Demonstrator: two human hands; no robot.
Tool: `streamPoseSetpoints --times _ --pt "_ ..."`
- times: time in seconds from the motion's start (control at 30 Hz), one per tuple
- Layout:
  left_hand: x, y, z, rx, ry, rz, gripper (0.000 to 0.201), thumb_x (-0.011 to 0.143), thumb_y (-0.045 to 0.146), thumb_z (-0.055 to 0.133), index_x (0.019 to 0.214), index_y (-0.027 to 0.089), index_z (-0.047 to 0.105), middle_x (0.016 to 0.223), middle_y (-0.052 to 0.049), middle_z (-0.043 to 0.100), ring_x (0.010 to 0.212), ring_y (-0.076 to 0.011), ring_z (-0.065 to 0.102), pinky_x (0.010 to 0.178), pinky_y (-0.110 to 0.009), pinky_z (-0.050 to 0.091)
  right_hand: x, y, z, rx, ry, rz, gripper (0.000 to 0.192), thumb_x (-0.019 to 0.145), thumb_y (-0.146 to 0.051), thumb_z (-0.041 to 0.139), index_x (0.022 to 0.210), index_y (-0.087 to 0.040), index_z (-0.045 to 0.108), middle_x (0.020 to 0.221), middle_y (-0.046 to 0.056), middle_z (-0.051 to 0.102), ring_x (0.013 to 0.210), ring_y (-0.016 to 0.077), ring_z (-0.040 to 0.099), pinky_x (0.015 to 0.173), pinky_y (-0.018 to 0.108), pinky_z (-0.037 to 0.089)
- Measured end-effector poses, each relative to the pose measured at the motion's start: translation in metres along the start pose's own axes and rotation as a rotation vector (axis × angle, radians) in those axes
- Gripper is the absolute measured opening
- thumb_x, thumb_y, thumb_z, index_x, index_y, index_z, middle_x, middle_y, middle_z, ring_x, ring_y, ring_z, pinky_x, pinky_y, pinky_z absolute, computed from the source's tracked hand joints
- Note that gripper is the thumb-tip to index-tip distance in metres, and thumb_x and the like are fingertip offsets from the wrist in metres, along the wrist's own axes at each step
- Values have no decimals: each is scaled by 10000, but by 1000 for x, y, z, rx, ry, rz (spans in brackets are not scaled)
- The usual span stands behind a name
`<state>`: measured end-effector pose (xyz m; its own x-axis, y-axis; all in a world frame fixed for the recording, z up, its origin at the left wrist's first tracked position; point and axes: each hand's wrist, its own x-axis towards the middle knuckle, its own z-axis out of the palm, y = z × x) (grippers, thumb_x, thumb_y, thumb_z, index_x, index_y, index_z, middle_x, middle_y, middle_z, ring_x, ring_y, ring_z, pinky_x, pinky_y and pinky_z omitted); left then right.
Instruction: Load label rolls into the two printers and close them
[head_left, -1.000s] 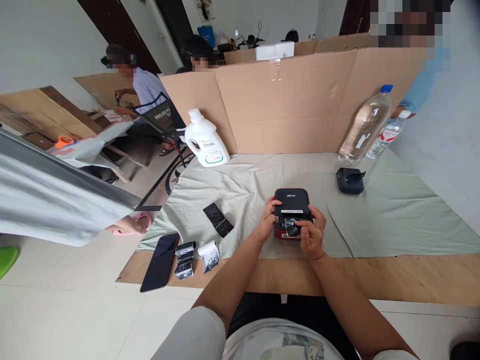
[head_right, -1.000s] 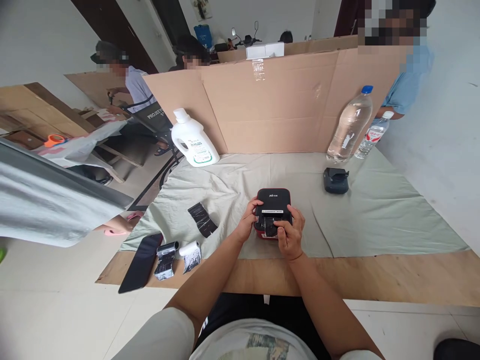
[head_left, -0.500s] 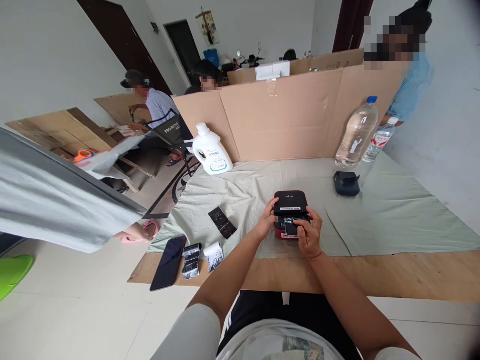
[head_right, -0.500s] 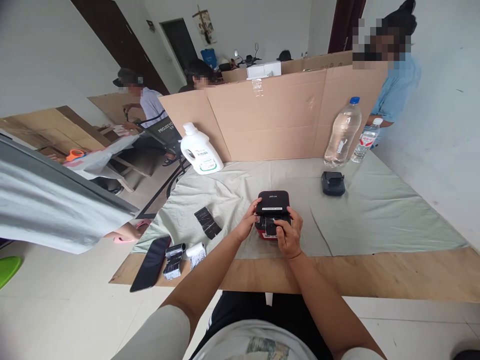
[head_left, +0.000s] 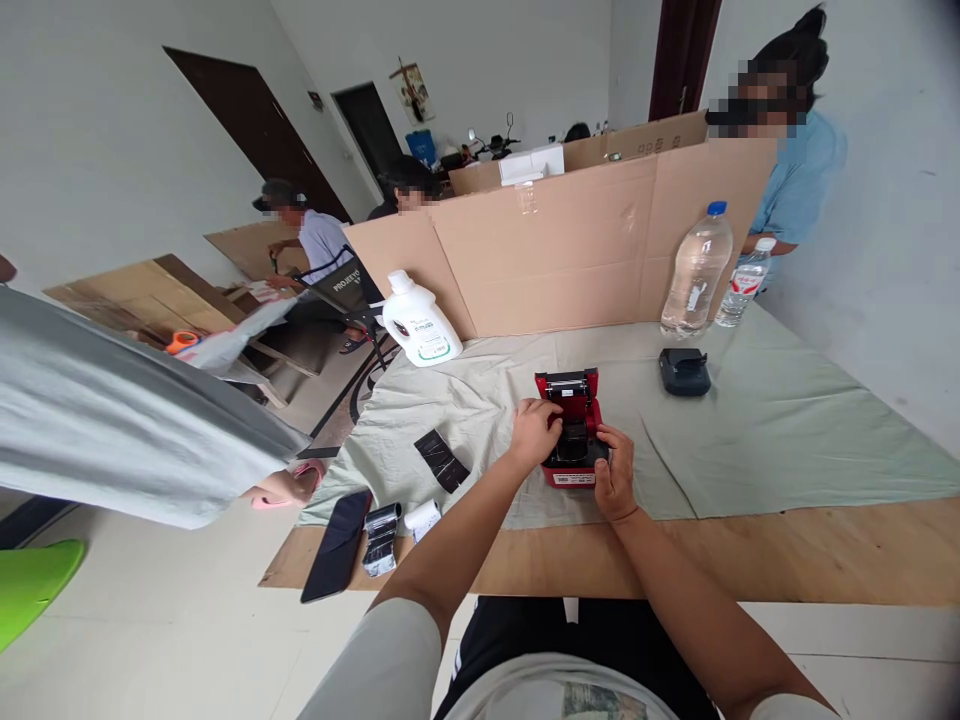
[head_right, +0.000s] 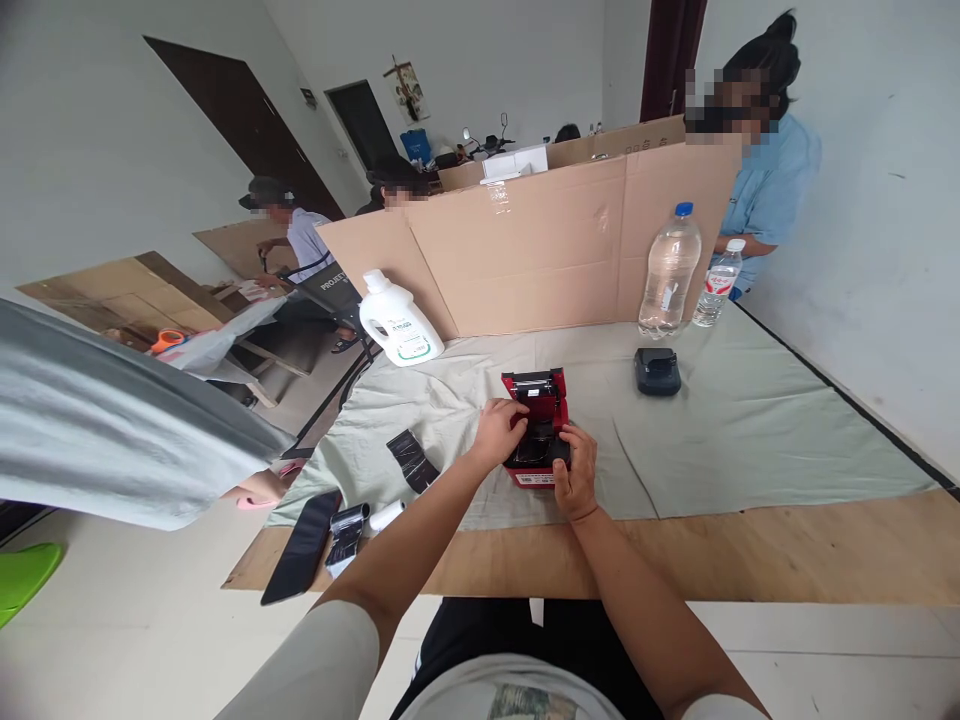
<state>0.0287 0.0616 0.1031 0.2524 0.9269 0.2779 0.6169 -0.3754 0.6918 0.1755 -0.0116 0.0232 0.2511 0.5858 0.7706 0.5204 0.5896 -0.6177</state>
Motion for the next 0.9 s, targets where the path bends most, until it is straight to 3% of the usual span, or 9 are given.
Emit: streamPoseSetpoints --times 0.13,0.2,0.27,0.47,0.57,0.63,0.73,0.83,0.9 --pt "16 27 2 477 -357 -4 300 830 218 555 1102 240 679 1142 -47 690 1140 -254 536 1049 -432 320 -1 4 1 17 14 23 320 929 -363 355 1159 -195 502 1178 124 551 1116 263 516 944 508 424" --pt "25 36 5 629 -534 15 331 836 233 550 1147 246 660 1158 -54 688 1120 -253 569 1043 -427 320 -1 5 1 19 17 21 311 932 -357 359 1154 -197 506 1171 122 557 1113 261 517 939 505 426" --pt "33 40 10 707 -623 19 327 814 242 581 1129 240 668 1139 -74 695 1111 -271 583 1037 -435 321 -1 5 1 21 19 19 301 935 -349 361 1150 -200 509 1165 120 561 1112 260 517 939 503 424" --pt "44 40 23 719 -645 -24 243 693 197 702 932 156 717 1015 -150 712 1093 -339 586 1024 -470 322 0 6 1 19 19 13 287 941 -344 357 1133 -203 518 1156 115 565 1096 255 527 940 501 425" --pt "41 37 18 671 -578 -28 301 716 195 667 1016 168 679 1098 -124 687 1097 -302 585 1019 -436 345 -1 8 0 18 12 14 298 946 -358 346 1129 -202 521 1160 114 564 1097 254 529 940 496 428" --pt "35 34 11 527 -513 -35 368 712 184 656 1080 181 635 1123 -86 671 1060 -259 599 978 -387 394 -1 9 0 19 9 13 302 948 -364 339 1124 -201 524 1157 113 567 1093 252 532 937 493 430" --pt "21 24 -6 13 -438 -60 368 659 142 676 1019 156 607 1031 -59 667 970 -211 612 876 -322 456 -1 10 0 18 15 7 304 949 -367 333 1112 -201 528 1146 112 573 1089 250 533 934 490 429" --pt "2 10 -35 -552 -474 -126 350 631 166 711 954 142 577 925 -38 646 861 -161 608 793 -283 467 -1 11 0 11 13 13 300 948 -357 336 1110 -200 534 1142 112 578 1086 248 532 932 485 430" --pt "-11 -2 -61 -730 -490 -192 378 619 226 752 938 140 569 873 -24 628 789 -137 593 743 -266 458 -1 10 -1 6 5 21 297 946 -347 339 1107 -196 537 1137 115 582 1083 248 532 933 485 428"
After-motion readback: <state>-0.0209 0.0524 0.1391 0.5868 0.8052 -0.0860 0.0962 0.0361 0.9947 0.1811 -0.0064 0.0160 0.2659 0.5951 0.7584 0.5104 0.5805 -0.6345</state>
